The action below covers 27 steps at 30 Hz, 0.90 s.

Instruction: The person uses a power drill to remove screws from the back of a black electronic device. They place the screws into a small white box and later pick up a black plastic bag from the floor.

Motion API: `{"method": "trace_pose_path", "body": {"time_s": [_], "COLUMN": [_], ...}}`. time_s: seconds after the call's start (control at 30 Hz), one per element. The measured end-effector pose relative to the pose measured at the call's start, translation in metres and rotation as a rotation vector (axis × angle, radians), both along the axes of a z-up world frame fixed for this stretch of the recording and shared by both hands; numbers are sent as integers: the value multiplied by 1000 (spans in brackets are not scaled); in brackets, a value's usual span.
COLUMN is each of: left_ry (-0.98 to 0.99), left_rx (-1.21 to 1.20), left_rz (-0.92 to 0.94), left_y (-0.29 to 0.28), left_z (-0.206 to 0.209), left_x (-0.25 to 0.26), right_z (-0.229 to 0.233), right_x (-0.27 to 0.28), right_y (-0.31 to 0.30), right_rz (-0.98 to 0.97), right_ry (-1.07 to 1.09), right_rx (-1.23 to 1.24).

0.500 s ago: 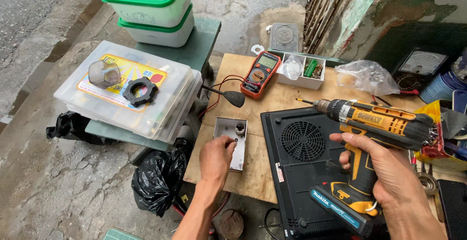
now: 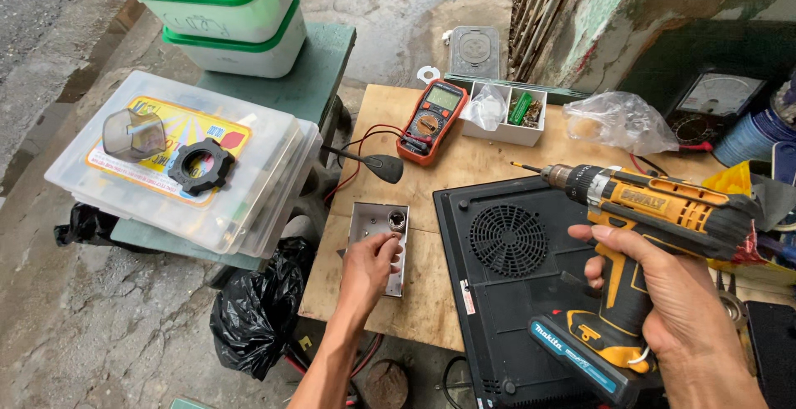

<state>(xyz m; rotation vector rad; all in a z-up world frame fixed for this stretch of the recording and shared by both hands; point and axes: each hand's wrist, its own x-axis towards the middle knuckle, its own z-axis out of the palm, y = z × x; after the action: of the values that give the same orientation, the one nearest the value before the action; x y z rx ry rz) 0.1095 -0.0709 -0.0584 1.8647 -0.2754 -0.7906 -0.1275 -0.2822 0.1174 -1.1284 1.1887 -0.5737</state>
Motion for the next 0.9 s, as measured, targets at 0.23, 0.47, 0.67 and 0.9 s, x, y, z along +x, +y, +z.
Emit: {"method": "trace_pose_path", "body": {"time_s": [0.23,0.47,0.67,0.9], "left_ry": [401,650,610,581], "left_rx": [-202,-450,-410,-376], "left_rz": [151,240,272,278], "left_y": [17,23,22,18], "left_z": [26,-5,-6,-5], "left_x": [-3,7,13,14], "right_z": [10,-1,-7,-4], "right_x": [-1,-5,-4,-7], "right_y": [9,8,6,5], "right_rz": [23,24,25,12], "right_ry": [3,14,10,-10], "right_rx": [-43,-39,-24,-58]}}
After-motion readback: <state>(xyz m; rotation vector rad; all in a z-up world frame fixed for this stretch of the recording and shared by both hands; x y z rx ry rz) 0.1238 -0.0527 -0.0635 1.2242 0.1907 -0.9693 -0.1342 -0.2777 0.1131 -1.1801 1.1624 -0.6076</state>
